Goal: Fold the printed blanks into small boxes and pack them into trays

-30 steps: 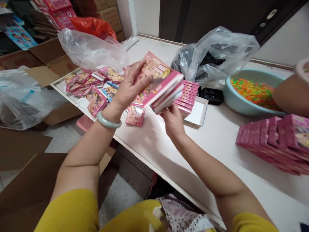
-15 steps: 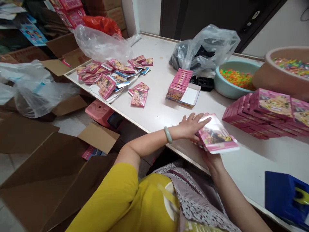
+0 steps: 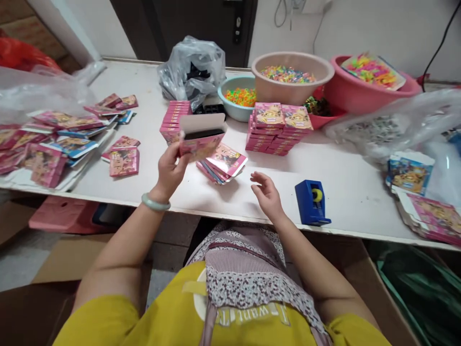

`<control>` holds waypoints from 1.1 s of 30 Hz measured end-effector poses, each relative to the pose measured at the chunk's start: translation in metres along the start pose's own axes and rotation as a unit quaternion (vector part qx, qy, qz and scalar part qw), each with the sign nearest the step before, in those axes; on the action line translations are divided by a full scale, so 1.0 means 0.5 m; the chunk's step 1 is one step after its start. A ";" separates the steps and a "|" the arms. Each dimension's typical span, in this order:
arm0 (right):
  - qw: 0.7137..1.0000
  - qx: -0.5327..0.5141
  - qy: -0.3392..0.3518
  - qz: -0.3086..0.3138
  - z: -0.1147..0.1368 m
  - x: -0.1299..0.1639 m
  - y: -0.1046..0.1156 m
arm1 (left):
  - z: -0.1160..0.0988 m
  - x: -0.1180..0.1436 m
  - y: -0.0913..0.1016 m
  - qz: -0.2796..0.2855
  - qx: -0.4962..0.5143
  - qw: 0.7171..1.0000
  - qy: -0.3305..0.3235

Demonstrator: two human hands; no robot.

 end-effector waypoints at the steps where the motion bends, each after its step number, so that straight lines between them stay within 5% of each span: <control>1: 0.998 0.008 0.063 -0.008 0.024 0.011 0.012 | -0.024 0.032 -0.016 -0.004 0.036 0.999 0.029; 3: 0.990 0.030 0.139 -0.012 0.054 0.032 0.025 | -0.064 0.105 -0.077 0.028 0.125 0.988 0.090; 6: 0.987 0.065 0.136 -0.045 0.041 0.059 0.038 | -0.093 0.208 -0.186 0.076 0.232 0.959 0.143; 10: 0.984 0.102 0.125 -0.077 -0.018 0.084 0.068 | -0.076 0.267 -0.261 0.144 0.221 0.958 0.112; 14: 0.985 0.111 0.134 -0.020 -0.031 0.089 0.085 | -0.053 0.253 -0.247 0.206 0.124 0.970 0.044; 17: 0.986 0.121 0.110 -0.013 -0.016 0.079 0.080 | -0.063 0.228 -0.233 0.171 0.093 0.981 0.009; 22: 0.998 0.045 0.019 -0.031 -0.008 0.053 0.075 | -0.087 0.208 -0.247 0.059 0.179 0.976 0.109; 24: 0.999 0.038 0.028 -0.010 -0.001 0.050 0.079 | -0.094 0.206 -0.250 0.070 0.209 0.967 0.131; 28: 0.991 0.087 0.084 0.059 0.024 0.060 0.080 | -0.116 0.198 -0.240 0.161 0.189 0.967 0.060; 33: 0.996 0.092 0.019 0.012 0.043 0.061 0.072 | -0.132 0.178 -0.240 0.131 0.148 0.977 0.083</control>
Point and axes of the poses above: each hand's wrist, its own x-axis away from the middle knuckle, its own y-axis out of the back of the hand, z = x × y, the point moved 3 cm from there along -x, towards the middle knuckle, and after that the axes turned 6 degrees about x, right-handed, at the moved point
